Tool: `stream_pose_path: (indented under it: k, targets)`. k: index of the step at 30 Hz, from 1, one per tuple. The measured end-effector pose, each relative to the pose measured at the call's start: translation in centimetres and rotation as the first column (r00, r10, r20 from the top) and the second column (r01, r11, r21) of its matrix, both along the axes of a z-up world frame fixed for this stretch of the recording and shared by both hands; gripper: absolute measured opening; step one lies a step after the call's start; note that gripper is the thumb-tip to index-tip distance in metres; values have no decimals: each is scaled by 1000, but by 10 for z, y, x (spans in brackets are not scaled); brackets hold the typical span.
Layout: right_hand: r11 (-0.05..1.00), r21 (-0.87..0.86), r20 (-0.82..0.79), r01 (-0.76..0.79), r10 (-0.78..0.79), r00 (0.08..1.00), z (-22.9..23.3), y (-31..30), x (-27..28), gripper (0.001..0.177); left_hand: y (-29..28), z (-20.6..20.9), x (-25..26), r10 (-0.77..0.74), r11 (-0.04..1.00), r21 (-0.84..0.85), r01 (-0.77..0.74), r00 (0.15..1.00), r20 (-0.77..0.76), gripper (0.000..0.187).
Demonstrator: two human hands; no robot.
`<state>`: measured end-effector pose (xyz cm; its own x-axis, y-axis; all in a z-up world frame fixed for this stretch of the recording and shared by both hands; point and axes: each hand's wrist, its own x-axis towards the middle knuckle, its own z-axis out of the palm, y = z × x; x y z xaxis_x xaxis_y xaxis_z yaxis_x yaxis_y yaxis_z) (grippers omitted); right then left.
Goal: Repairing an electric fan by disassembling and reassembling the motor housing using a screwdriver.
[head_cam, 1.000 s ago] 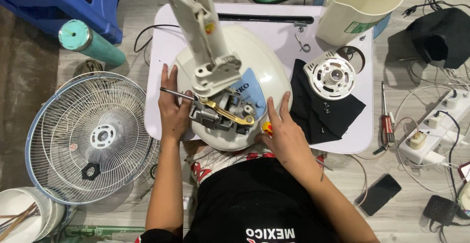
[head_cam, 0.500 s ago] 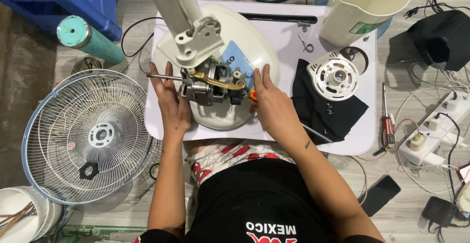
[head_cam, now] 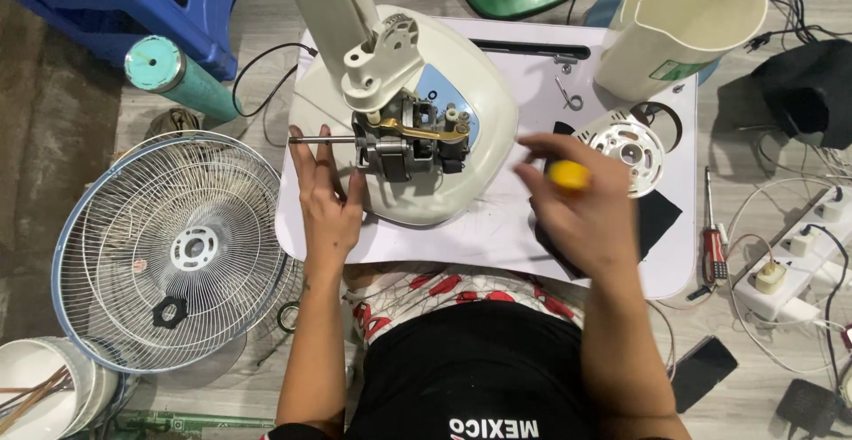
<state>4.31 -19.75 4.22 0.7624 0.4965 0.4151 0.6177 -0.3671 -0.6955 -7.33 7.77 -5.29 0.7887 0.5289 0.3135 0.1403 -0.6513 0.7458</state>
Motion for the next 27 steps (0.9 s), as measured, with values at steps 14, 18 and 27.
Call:
stream_pose_path:
  k: [14,18,27]
  targets:
    - [392,798,-477,457,-53,878,0,-17,4,33,-46,19,-26,-208,970,119,212,977,-38,18]
    - [357,805,-521,474,41,853,2,-15,2,30,-90,23,-5,-504,862,38,506,846,173,26]
    - [301,867,-487,397,345,802,-12,-16,-18,34,-104,40,6,-717,678,5,735,660,223,21]
